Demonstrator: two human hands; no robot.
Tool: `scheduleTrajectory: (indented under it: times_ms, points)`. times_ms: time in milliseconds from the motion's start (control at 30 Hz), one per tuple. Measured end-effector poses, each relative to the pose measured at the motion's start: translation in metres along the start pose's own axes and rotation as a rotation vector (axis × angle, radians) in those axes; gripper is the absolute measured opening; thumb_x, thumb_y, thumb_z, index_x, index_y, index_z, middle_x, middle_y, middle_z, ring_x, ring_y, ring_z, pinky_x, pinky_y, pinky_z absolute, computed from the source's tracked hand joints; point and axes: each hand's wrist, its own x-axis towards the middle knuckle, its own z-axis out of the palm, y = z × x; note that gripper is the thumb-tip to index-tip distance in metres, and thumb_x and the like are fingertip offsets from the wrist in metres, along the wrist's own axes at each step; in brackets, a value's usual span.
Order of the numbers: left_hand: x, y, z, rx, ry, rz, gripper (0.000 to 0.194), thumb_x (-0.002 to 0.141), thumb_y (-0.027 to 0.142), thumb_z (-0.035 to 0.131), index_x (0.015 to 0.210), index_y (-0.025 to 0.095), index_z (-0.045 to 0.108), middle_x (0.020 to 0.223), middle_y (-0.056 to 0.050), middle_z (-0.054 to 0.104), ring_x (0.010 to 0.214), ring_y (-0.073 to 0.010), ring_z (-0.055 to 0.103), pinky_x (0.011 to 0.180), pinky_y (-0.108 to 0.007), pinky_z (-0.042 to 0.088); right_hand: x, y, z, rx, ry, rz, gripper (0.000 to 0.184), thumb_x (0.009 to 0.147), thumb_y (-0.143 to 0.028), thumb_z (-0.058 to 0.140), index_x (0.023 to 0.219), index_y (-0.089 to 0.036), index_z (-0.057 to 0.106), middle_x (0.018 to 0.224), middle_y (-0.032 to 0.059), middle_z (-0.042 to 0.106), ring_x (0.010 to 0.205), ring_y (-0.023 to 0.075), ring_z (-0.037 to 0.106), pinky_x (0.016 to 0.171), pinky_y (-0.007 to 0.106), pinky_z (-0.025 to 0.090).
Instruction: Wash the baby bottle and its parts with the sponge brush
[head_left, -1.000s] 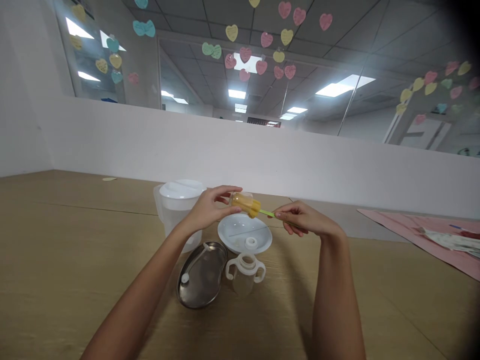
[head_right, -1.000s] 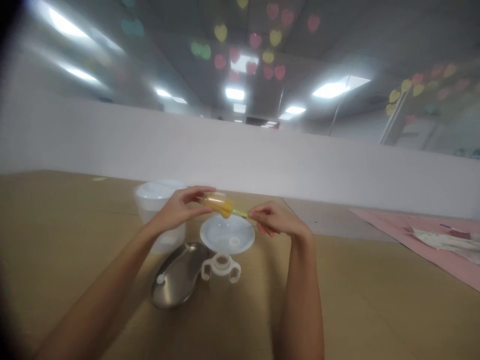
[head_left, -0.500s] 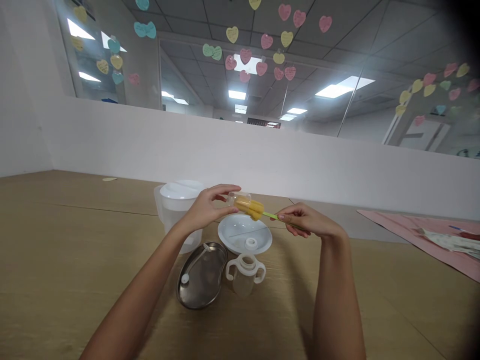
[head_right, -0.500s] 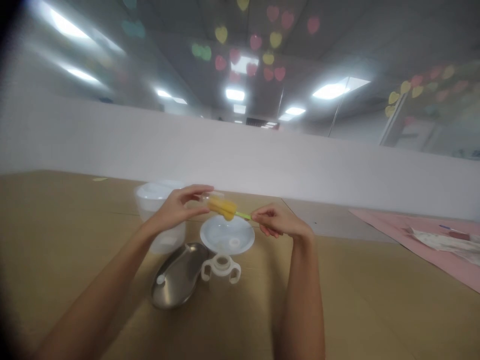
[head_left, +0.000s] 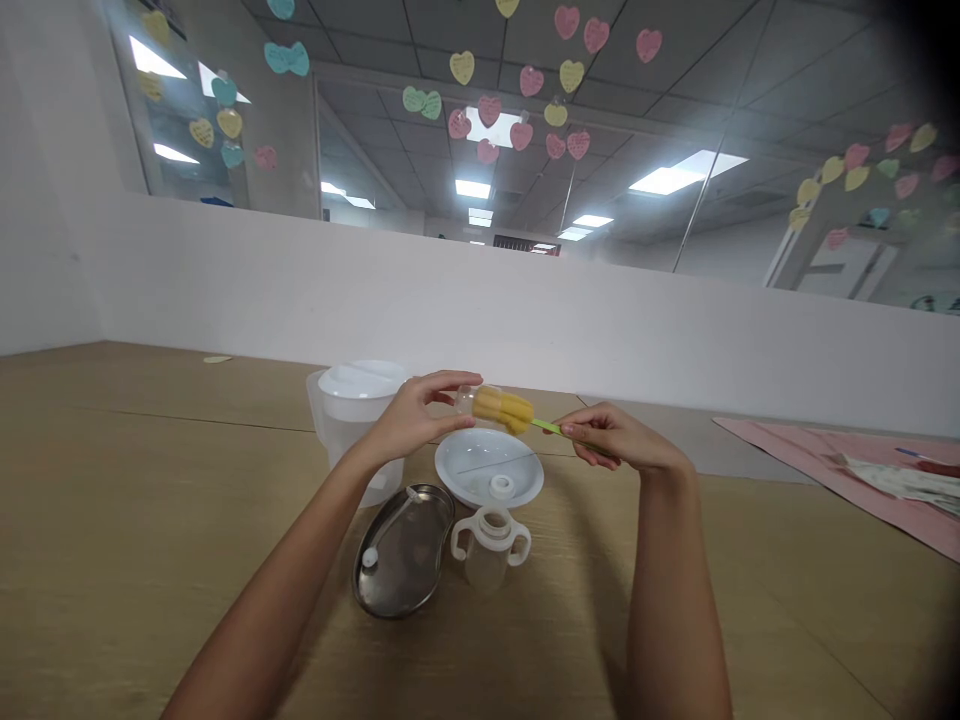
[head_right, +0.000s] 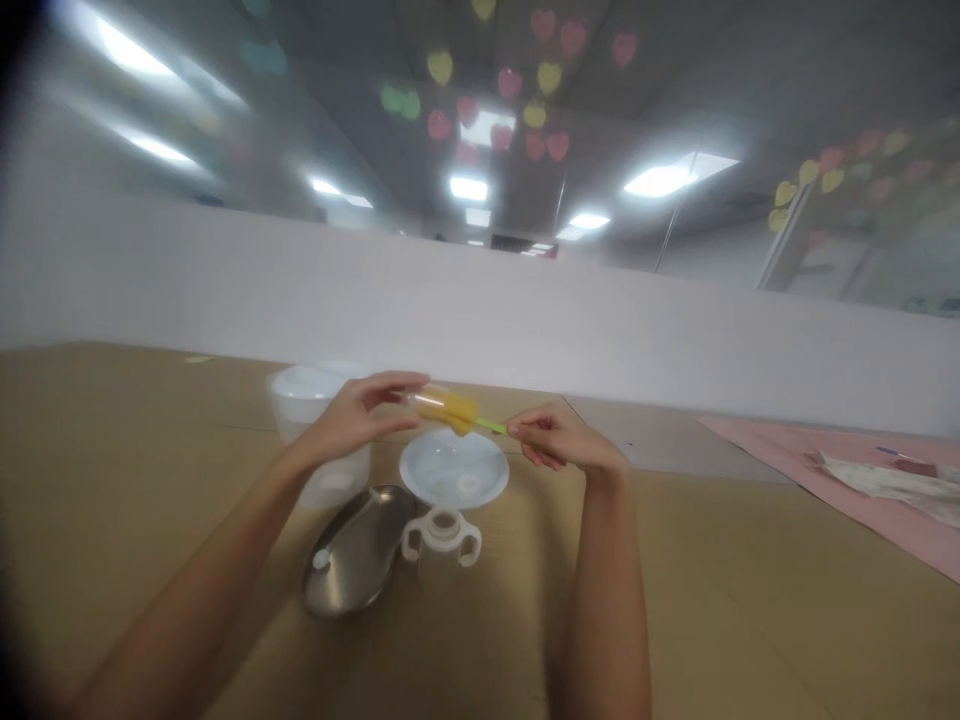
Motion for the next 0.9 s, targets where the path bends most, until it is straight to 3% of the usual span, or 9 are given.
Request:
scheduleTrajectory:
  times_ms: [200, 367, 467, 600, 700, 800, 900]
  points:
    - [0.0, 0.0, 0.006, -0.028, -0.035, 0.05, 0.043, 0.066, 0.028, 0.067, 0.107, 0.022, 0.059, 0.117, -0.005, 0.056, 0.105, -0.0184, 0.052, 0.091, -0.033, 0.043, 0.006, -0.003, 0.005, -0.02, -0.044, 0.022, 0.04, 0.079, -0.05, 0.045, 0.066, -0.014, 0.057, 0.046, -0.0024, 0.048, 0.035, 0.0037, 0.033, 0.035, 0.02, 0.02]
    - [0.0, -0.003, 0.009, -0.005, -0.029, 0.057, 0.044, 0.068, 0.03, 0.066, 0.11, 0.021, 0.057, 0.118, -0.005, 0.055, 0.104, -0.0179, 0.053, 0.089, -0.032, 0.044, 0.008, -0.002, 0.006, 0.022, -0.073, -0.007, 0.039, 0.077, -0.049, 0.048, 0.082, -0.013, 0.062, 0.042, -0.0055, 0.043, 0.032, 0.0032, 0.029, 0.034, 0.02, 0.019]
    - [-0.001, -0.002, 0.008, 0.017, -0.033, 0.058, 0.044, 0.068, 0.032, 0.065, 0.11, 0.022, 0.056, 0.118, -0.004, 0.055, 0.104, -0.0171, 0.052, 0.089, -0.031, 0.044, 0.007, 0.001, 0.004, 0.028, -0.027, -0.014, 0.041, 0.076, -0.05, 0.048, 0.08, -0.012, 0.062, 0.042, -0.0043, 0.045, 0.032, 0.0029, 0.029, 0.035, 0.02, 0.02]
    - [-0.002, -0.003, 0.003, 0.192, -0.079, 0.009, 0.041, 0.07, 0.03, 0.062, 0.11, 0.023, 0.056, 0.116, -0.002, 0.057, 0.099, -0.0174, 0.054, 0.085, -0.031, 0.045, 0.005, 0.009, 0.0, -0.048, -0.015, 0.101, 0.042, 0.075, -0.053, 0.046, 0.067, -0.013, 0.059, 0.047, -0.0001, 0.051, 0.035, 0.0046, 0.036, 0.035, 0.021, 0.021]
    - [-0.003, -0.01, -0.001, 0.364, -0.048, -0.026, 0.052, 0.069, 0.027, 0.06, 0.119, 0.024, 0.047, 0.117, -0.003, 0.056, 0.098, -0.0187, 0.053, 0.087, -0.034, 0.043, 0.002, 0.015, -0.004, -0.11, 0.099, 0.224, 0.041, 0.073, -0.053, 0.048, 0.064, -0.014, 0.057, 0.051, 0.0015, 0.054, 0.038, 0.0061, 0.04, 0.035, 0.021, 0.021]
    - [-0.003, -0.018, -0.001, 0.439, -0.021, -0.061, 0.066, 0.067, 0.025, 0.061, 0.127, 0.022, 0.035, 0.116, -0.006, 0.053, 0.098, -0.0194, 0.051, 0.087, -0.036, 0.042, -0.001, 0.014, -0.006, -0.1, 0.243, 0.231, 0.041, 0.073, -0.054, 0.047, 0.069, -0.014, 0.059, 0.053, 0.0017, 0.054, 0.038, 0.006, 0.039, 0.035, 0.021, 0.021]
    - [-0.002, -0.023, 0.002, 0.403, -0.021, -0.097, 0.074, 0.065, 0.027, 0.063, 0.131, 0.022, 0.028, 0.11, -0.006, 0.053, 0.093, -0.0178, 0.052, 0.084, -0.034, 0.044, -0.002, 0.003, -0.003, -0.07, 0.124, 0.155, 0.043, 0.074, -0.054, 0.045, 0.066, -0.014, 0.059, 0.053, 0.0021, 0.055, 0.038, 0.0063, 0.04, 0.037, 0.022, 0.023]
